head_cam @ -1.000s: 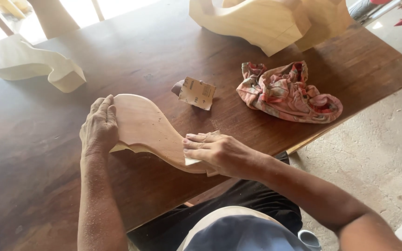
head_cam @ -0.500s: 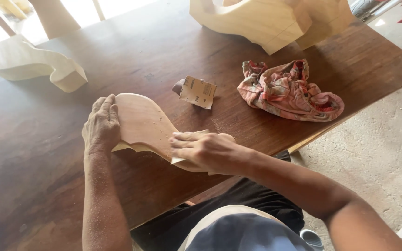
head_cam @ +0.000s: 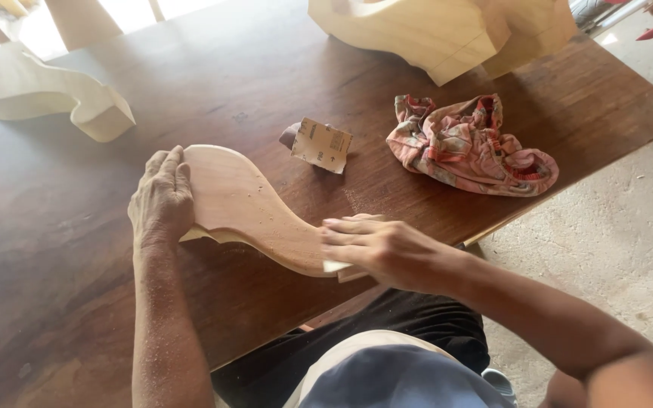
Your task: Sanding a carved wooden furniture component by hand using sandpaper.
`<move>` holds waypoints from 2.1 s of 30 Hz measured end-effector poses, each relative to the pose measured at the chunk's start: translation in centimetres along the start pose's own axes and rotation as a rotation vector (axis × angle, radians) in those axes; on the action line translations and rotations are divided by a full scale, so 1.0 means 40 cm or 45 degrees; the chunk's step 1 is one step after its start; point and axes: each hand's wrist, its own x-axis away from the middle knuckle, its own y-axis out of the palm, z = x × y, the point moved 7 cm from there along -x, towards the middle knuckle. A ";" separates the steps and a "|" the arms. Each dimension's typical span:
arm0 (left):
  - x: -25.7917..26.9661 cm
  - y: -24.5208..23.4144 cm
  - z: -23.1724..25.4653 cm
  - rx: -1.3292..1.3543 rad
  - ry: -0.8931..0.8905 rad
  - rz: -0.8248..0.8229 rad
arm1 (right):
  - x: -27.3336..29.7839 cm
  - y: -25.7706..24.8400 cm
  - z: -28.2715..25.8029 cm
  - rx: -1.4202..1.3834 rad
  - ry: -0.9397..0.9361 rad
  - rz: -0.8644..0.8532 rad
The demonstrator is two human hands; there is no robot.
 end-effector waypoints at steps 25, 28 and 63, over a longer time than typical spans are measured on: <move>-0.013 0.016 -0.028 -0.010 0.031 0.007 | -0.141 0.031 -0.040 -0.053 -0.071 0.100; -0.003 0.006 -0.017 0.020 0.017 0.004 | -0.045 -0.005 -0.036 -0.086 -0.066 0.062; 0.436 0.097 0.502 0.218 0.781 -0.062 | 0.084 -0.154 0.079 -0.027 0.376 0.426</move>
